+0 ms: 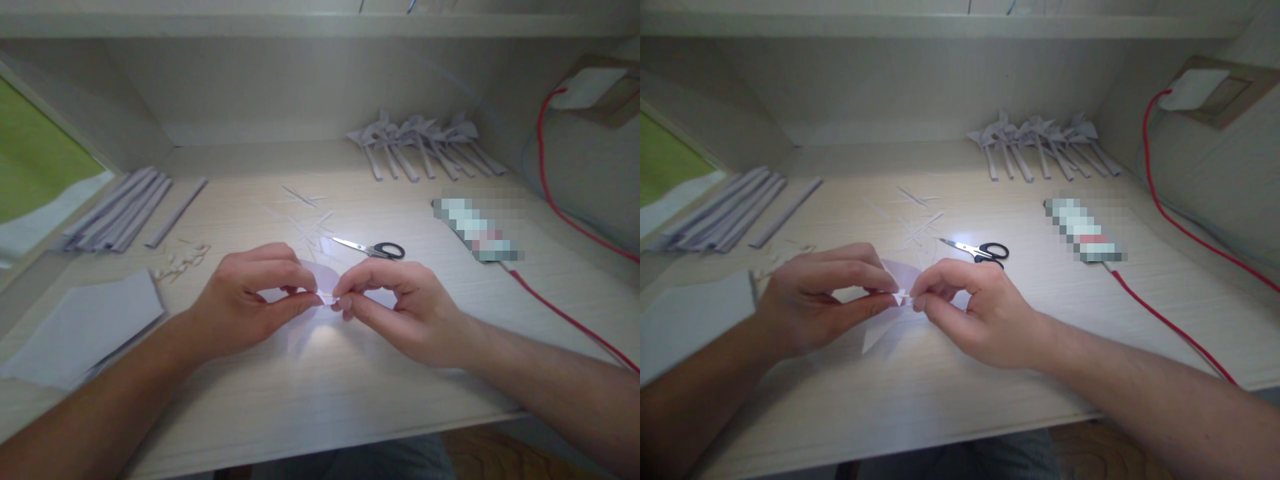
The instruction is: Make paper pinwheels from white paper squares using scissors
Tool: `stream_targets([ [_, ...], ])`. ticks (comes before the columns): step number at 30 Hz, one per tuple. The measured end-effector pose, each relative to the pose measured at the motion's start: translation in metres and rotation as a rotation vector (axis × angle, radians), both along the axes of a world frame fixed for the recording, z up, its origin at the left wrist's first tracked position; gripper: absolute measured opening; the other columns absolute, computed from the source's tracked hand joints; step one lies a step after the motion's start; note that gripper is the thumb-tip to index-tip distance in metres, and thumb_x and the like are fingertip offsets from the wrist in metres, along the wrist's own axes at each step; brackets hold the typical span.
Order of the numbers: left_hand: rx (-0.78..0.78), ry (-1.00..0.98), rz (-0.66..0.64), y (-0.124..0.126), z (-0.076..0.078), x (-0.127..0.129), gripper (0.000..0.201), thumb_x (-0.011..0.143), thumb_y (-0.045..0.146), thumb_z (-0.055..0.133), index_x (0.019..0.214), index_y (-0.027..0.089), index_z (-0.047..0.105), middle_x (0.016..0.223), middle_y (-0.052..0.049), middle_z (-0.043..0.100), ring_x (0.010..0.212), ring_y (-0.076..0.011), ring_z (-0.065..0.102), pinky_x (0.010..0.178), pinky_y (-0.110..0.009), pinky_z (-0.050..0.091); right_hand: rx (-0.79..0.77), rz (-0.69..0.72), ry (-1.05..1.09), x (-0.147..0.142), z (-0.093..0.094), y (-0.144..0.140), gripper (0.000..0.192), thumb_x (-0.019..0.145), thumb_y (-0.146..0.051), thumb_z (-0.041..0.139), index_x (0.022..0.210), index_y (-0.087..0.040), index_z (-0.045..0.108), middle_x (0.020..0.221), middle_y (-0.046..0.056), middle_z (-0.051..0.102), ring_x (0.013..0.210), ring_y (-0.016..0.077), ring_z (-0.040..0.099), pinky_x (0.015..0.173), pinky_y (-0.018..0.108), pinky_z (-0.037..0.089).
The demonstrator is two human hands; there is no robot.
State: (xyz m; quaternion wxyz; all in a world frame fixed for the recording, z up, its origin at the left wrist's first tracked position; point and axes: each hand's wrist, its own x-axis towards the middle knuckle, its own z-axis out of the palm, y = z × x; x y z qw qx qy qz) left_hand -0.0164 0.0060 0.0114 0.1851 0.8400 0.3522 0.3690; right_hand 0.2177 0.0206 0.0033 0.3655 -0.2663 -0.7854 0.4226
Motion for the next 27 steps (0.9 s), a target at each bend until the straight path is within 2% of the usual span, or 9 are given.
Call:
stream_targets([
  [6, -0.021, 0.008, 0.011, -0.0006, 0.0017, 0.0016, 0.006, 0.086, 0.019, 0.074, 0.082, 0.023, 0.073, 0.070, 0.000, 0.066, 0.062, -0.0135, 0.060, 0.057, -0.025, 0.047, 0.016, 0.011, -0.016, 0.0004, 0.0010, 0.0005, 0.018, 0.086, -0.003, 0.063, 0.092, -0.016, 0.073, 0.082, 0.002, 0.075, 0.072, 0.0134, 0.068, 0.069, 0.026, 0.054],
  [12, -0.070, 0.017, 0.030, -0.0018, 0.0014, 0.0012, 0.005, 0.084, 0.020, 0.075, 0.082, 0.024, 0.074, 0.060, 0.004, 0.059, 0.048, -0.0083, 0.050, 0.046, -0.021, 0.039, 0.052, 0.034, -0.029, 0.0009, 0.0016, 0.0016, 0.018, 0.086, -0.003, 0.062, 0.092, -0.016, 0.072, 0.080, 0.002, 0.074, 0.070, 0.0128, 0.067, 0.069, 0.025, 0.054],
  [17, -0.142, 0.034, 0.020, -0.0026, 0.0008, 0.0011, 0.009, 0.083, 0.013, 0.072, 0.083, 0.022, 0.074, 0.067, 0.003, 0.067, 0.056, -0.0088, 0.059, 0.054, -0.019, 0.046, 0.079, 0.042, -0.053, 0.0026, -0.0008, 0.0014, 0.015, 0.087, -0.005, 0.063, 0.093, -0.016, 0.073, 0.080, 0.001, 0.073, 0.070, 0.0120, 0.065, 0.070, 0.024, 0.054],
  [27, -0.167, 0.011, 0.009, -0.0008, 0.0009, 0.0013, 0.011, 0.083, 0.010, 0.072, 0.086, 0.020, 0.075, 0.071, 0.003, 0.068, 0.062, -0.0093, 0.062, 0.061, -0.020, 0.049, 0.089, 0.022, -0.064, 0.0021, -0.0020, 0.0020, 0.016, 0.087, -0.005, 0.063, 0.093, -0.016, 0.072, 0.079, 0.001, 0.072, 0.071, 0.0120, 0.065, 0.070, 0.024, 0.053],
])
